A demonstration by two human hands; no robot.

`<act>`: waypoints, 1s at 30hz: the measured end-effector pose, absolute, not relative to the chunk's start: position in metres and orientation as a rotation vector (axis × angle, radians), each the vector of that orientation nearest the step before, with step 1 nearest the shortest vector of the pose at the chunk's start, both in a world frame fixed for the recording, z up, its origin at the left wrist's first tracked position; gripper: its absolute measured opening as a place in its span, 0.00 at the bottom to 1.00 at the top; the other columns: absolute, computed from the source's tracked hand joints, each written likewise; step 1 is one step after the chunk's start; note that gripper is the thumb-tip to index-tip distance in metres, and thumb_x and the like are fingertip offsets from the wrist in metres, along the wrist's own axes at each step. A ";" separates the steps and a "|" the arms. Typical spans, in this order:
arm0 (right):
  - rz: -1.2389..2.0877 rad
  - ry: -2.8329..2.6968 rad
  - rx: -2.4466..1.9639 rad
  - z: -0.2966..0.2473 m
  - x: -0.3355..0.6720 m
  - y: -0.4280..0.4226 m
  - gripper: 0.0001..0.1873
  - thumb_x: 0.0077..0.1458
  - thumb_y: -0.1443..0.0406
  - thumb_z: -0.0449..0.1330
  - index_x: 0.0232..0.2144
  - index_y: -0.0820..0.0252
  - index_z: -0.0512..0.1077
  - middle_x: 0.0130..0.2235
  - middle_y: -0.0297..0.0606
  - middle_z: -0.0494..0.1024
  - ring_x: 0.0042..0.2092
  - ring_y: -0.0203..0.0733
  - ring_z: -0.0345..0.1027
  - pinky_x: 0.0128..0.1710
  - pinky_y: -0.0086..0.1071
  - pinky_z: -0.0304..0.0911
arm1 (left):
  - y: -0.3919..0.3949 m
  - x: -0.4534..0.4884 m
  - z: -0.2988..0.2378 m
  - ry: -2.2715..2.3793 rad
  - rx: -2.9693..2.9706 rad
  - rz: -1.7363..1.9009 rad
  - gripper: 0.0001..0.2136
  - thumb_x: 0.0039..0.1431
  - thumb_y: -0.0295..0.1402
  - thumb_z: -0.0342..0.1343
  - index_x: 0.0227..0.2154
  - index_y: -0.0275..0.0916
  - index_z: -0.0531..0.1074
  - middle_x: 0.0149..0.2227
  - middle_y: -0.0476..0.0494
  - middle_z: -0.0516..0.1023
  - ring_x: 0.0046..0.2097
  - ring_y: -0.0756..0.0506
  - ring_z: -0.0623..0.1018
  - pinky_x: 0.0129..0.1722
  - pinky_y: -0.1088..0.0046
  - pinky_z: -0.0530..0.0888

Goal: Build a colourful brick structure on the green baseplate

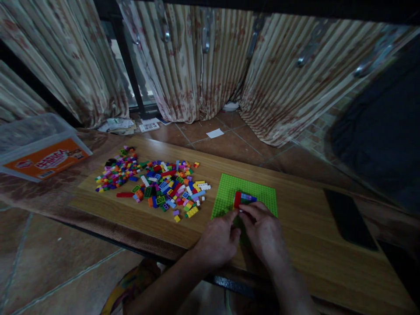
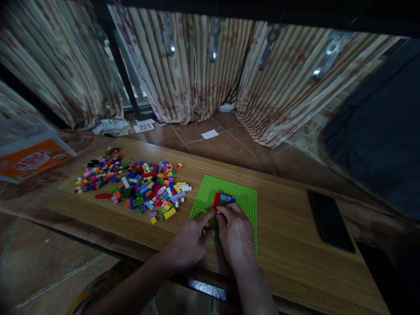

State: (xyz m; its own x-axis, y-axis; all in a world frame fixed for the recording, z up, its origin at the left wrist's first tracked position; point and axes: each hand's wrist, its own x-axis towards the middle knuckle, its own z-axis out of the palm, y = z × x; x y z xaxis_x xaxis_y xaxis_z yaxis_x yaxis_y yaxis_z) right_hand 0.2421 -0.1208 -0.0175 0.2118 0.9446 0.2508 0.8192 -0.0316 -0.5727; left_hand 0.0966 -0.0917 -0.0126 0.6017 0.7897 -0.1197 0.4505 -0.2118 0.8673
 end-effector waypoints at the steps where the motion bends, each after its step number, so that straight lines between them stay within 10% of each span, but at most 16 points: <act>1: 0.273 -1.617 -1.866 -0.017 0.242 -0.121 0.12 0.57 0.65 0.54 0.37 0.56 0.77 0.38 0.38 0.78 0.37 0.42 0.72 0.40 0.37 0.65 | -0.092 0.097 -0.013 1.007 1.859 0.426 0.23 0.57 0.31 0.50 0.57 0.38 0.66 0.42 0.39 0.81 0.42 0.41 0.79 0.43 0.65 0.75; 30: 0.521 -1.183 -1.982 -0.011 0.244 -0.115 0.10 0.48 0.58 0.59 0.26 0.56 0.77 0.30 0.37 0.79 0.32 0.43 0.71 0.35 0.36 0.62 | -0.092 0.099 -0.010 1.047 1.984 0.310 0.25 0.59 0.32 0.48 0.61 0.35 0.61 0.42 0.36 0.80 0.43 0.38 0.78 0.45 0.61 0.74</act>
